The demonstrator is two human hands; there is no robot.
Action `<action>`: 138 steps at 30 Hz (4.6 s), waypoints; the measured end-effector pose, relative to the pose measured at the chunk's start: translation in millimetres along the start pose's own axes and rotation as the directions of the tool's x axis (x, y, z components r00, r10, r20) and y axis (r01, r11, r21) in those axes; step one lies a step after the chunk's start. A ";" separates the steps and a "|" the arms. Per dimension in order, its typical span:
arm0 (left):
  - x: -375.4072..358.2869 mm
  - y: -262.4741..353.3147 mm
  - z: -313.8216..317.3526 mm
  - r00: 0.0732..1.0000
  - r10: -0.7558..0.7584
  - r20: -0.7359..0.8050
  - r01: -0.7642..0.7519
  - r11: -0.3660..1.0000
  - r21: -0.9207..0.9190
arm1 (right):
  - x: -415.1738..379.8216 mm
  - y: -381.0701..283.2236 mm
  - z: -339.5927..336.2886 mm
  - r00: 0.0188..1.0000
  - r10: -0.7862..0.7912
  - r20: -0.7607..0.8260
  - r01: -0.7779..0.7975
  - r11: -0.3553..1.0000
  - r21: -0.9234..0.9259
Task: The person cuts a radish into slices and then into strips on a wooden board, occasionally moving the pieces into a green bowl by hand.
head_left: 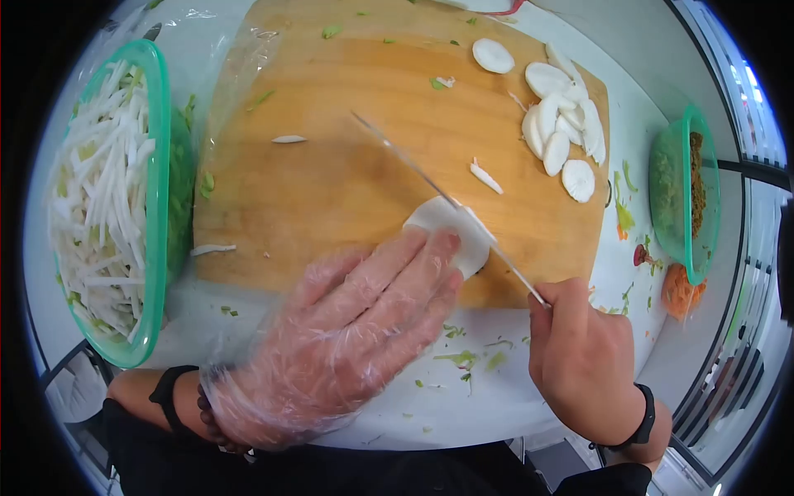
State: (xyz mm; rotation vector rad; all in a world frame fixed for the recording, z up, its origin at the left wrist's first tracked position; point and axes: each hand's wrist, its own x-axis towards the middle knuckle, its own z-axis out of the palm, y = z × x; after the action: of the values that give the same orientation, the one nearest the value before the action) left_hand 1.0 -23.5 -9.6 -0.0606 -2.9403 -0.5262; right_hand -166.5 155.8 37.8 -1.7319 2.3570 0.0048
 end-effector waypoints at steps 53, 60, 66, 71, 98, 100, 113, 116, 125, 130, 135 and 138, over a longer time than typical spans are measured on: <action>-8.9 2.0 9.6 0.995 0.025 -0.093 -0.024 1.000 0.005 | 22.0 -19.3 6.0 0.992 0.125 -0.002 -0.124 0.990 0.067; -7.9 2.1 8.3 0.993 0.048 -0.105 -0.047 0.999 0.012 | 18.0 -22.2 9.6 0.997 0.078 0.022 -0.077 0.995 -0.062; -9.7 2.8 11.9 0.982 0.047 -0.181 -0.042 0.999 0.032 | 26.6 -25.2 2.0 0.990 0.137 -0.019 -0.136 0.991 0.012; -9.6 2.8 8.3 0.989 0.041 -0.145 -0.042 0.999 -0.007 | 16.0 -28.1 3.4 0.991 0.134 0.021 -0.135 0.991 0.023; -11.8 3.7 7.5 0.988 0.058 -0.143 -0.054 0.998 0.031 | 17.8 -37.9 3.2 0.989 0.145 -0.017 -0.144 0.989 0.013; -10.9 3.7 7.5 0.988 0.058 -0.141 -0.055 0.998 0.029 | 17.3 -36.5 7.4 0.988 0.152 0.033 -0.153 0.988 0.026; -10.7 3.3 7.6 0.986 0.085 -0.140 -0.075 0.994 0.075 | 11.1 -38.9 9.3 0.988 0.151 0.013 -0.151 0.988 0.020; -13.0 4.5 6.0 0.991 0.094 -0.092 -0.087 0.994 0.069 | 17.7 -38.4 8.4 0.994 0.107 0.010 -0.107 0.994 0.018; -12.8 4.7 9.4 0.966 0.119 -0.228 -0.107 0.992 0.061 | 9.5 -43.3 7.9 0.990 0.138 -0.001 -0.138 0.990 0.036; -14.4 6.3 5.9 0.990 0.094 -0.110 -0.084 0.993 0.086 | 23.7 -36.6 16.7 0.995 0.053 -0.085 -0.050 0.998 0.038; -14.9 5.5 8.2 0.972 0.106 -0.209 -0.091 0.993 0.080 | 19.4 -38.6 3.9 0.987 0.092 -0.133 -0.085 0.995 0.056; -14.8 6.9 6.9 0.979 0.088 -0.185 -0.078 0.995 0.062 | 7.6 -46.6 3.3 0.989 0.141 -0.050 -0.138 0.988 0.065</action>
State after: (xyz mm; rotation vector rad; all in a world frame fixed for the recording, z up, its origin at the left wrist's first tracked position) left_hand 15.1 -14.8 -16.0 -0.1203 -2.7523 -0.4145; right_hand -124.1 134.8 39.1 -1.5552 2.4856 -0.0923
